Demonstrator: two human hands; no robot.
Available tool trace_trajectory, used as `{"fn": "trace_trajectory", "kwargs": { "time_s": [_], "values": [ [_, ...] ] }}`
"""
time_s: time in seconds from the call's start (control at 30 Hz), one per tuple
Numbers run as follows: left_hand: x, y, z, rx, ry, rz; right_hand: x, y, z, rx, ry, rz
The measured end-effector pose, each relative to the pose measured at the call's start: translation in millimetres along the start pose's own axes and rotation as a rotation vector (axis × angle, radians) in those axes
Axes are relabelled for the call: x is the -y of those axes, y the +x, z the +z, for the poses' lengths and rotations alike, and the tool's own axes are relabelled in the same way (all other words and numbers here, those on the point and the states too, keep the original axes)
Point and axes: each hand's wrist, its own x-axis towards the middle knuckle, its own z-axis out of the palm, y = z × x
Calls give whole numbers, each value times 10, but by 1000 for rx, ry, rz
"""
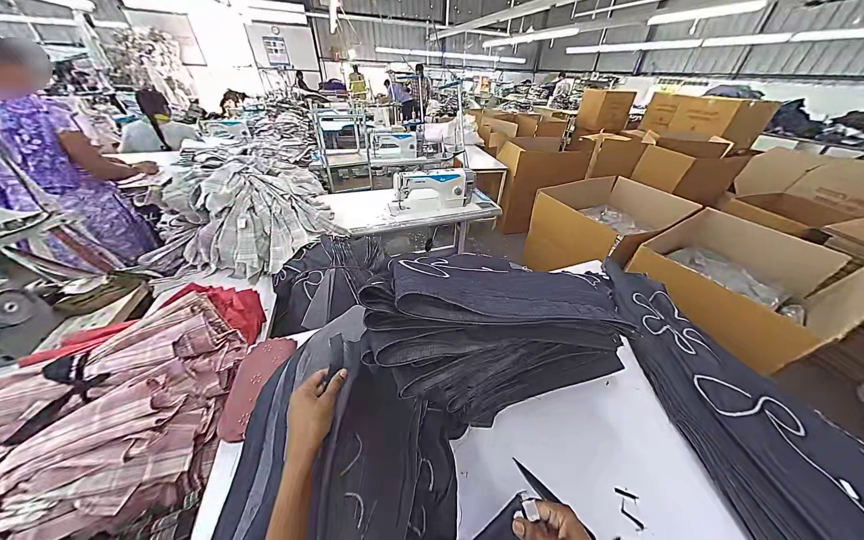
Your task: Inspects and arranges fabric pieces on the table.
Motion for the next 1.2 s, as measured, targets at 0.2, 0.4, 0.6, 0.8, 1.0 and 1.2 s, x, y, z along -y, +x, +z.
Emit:
{"fn": "trace_trajectory", "kwargs": {
  "time_s": [0.2, 0.4, 0.6, 0.8, 1.0, 1.2],
  "values": [
    [-656, -1565, -618, 155, -443, 148, 169, -387, 134, -236, -504, -236],
    [-822, -2643, -927, 304, -389, 356, 1180, -1105, 498, 743, -168, -588],
    [-791, -3586, -1045, 332, -435, 427, 1583, -1500, 759, 691, -136, -795],
    [-697, -4050, -996, 228, -595, 356, 1483, -1769, 745, 502, -102, -663],
    [-613, -4206, -933, 217, -612, 430, 1442, -1904, 709, 498, -96, -624],
    [-574, -4182, -899, 230, -578, 522, 1438, -1879, 673, 511, -114, -629]
  ]
}}
